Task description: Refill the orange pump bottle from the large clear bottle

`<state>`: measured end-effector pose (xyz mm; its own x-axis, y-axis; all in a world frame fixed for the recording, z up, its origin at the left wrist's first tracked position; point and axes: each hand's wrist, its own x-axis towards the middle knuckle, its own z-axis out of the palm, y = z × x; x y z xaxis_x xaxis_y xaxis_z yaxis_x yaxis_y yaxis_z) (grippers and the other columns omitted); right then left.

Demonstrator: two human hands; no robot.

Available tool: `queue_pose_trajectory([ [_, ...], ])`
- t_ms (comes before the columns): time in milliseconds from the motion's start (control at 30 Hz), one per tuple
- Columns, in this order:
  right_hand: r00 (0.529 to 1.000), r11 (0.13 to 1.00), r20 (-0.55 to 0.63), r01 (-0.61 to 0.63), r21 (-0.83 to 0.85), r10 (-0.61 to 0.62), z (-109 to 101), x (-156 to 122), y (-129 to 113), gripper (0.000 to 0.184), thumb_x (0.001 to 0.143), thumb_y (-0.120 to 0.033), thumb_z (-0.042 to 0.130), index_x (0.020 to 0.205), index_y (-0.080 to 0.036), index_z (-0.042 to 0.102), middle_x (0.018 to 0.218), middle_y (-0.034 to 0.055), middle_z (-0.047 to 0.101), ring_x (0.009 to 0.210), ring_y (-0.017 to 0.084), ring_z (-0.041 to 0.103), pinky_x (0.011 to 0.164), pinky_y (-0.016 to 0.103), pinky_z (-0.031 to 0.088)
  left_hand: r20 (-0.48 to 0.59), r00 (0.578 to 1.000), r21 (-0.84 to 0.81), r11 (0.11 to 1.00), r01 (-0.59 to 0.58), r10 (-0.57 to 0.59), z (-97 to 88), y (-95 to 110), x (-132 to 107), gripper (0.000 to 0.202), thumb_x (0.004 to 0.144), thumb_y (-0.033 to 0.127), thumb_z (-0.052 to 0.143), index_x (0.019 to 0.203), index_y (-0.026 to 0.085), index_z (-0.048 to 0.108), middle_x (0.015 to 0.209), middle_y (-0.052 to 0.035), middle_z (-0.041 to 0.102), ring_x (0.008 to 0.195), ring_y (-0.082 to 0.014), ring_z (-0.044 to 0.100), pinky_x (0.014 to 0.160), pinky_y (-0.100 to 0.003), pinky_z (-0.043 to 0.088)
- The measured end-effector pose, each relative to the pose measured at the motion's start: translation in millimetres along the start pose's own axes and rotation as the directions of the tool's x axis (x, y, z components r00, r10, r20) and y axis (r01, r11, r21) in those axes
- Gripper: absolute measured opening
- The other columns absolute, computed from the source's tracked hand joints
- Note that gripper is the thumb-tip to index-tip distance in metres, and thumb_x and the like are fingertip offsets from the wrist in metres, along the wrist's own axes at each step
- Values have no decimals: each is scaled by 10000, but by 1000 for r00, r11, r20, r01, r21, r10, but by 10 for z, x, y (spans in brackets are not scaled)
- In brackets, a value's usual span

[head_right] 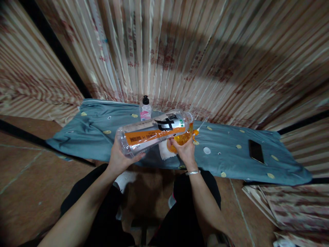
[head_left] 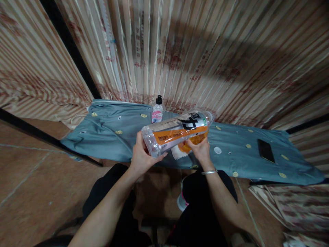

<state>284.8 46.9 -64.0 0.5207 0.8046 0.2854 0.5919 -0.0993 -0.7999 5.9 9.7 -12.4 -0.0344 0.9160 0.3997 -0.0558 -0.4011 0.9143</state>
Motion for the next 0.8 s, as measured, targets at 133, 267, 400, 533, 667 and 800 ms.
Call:
queue_pose_trajectory([
  [133, 1000, 1000, 21, -1, 0, 1, -6, 0, 6, 986, 582, -787, 864, 1303, -158, 627, 1246, 243, 800, 1201, 449, 764, 1020, 572, 617, 1, 1000, -5, 1000, 4, -4, 2, 7, -1, 856, 593, 502, 1043, 1246, 271, 539, 1156, -78, 812, 1066, -334, 844, 932, -516, 718],
  [267, 1000, 1000, 28, -5, -12, 6, -5, 3, 17, 1023, 576, -790, 870, 1330, -147, 618, 1245, 248, 797, 1195, 450, 763, 1015, 573, 616, 2, 1000, 2, 1000, 13, -13, 5, 7, 0, 865, 592, 523, 1043, 1248, 270, 540, 1167, -81, 810, 1082, -338, 842, 933, -512, 718],
  [400, 999, 999, 19, 31, 7, -31, -4, 2, 25, 991, 601, -799, 854, 1326, -162, 630, 1246, 229, 807, 1168, 428, 776, 1007, 559, 621, 1, 1000, 3, 1000, 7, -7, 4, 9, 1, 852, 595, 527, 1035, 1240, 271, 540, 1147, -74, 809, 1057, -342, 844, 919, -525, 721],
  [533, 1000, 1000, 2, 30, -3, -30, -8, 1, 19, 991, 586, -805, 853, 1302, -153, 641, 1230, 240, 810, 1152, 437, 781, 996, 564, 624, -3, 1000, 4, 1000, 8, -8, 5, 25, 3, 845, 590, 520, 1047, 1230, 279, 551, 1144, -78, 814, 1062, -348, 842, 917, -522, 725],
  [667, 1000, 1000, 7, 27, -5, -27, -18, 4, -2, 989, 583, -791, 857, 1311, -159, 637, 1245, 233, 807, 1168, 431, 777, 1002, 553, 624, -16, 1000, 12, 1000, 8, -8, 8, 42, 7, 850, 576, 519, 1052, 1223, 279, 556, 1118, -58, 817, 1027, -327, 847, 890, -496, 730],
  [800, 1000, 1000, 25, 10, 2, -10, -31, 3, -20, 1016, 577, -789, 853, 1326, -138, 636, 1257, 246, 799, 1190, 441, 768, 1023, 565, 616, -5, 1000, 11, 1000, 17, -17, 6, 56, 9, 844, 577, 508, 1052, 1216, 276, 552, 1136, -76, 818, 1052, -345, 845, 929, -522, 725],
])
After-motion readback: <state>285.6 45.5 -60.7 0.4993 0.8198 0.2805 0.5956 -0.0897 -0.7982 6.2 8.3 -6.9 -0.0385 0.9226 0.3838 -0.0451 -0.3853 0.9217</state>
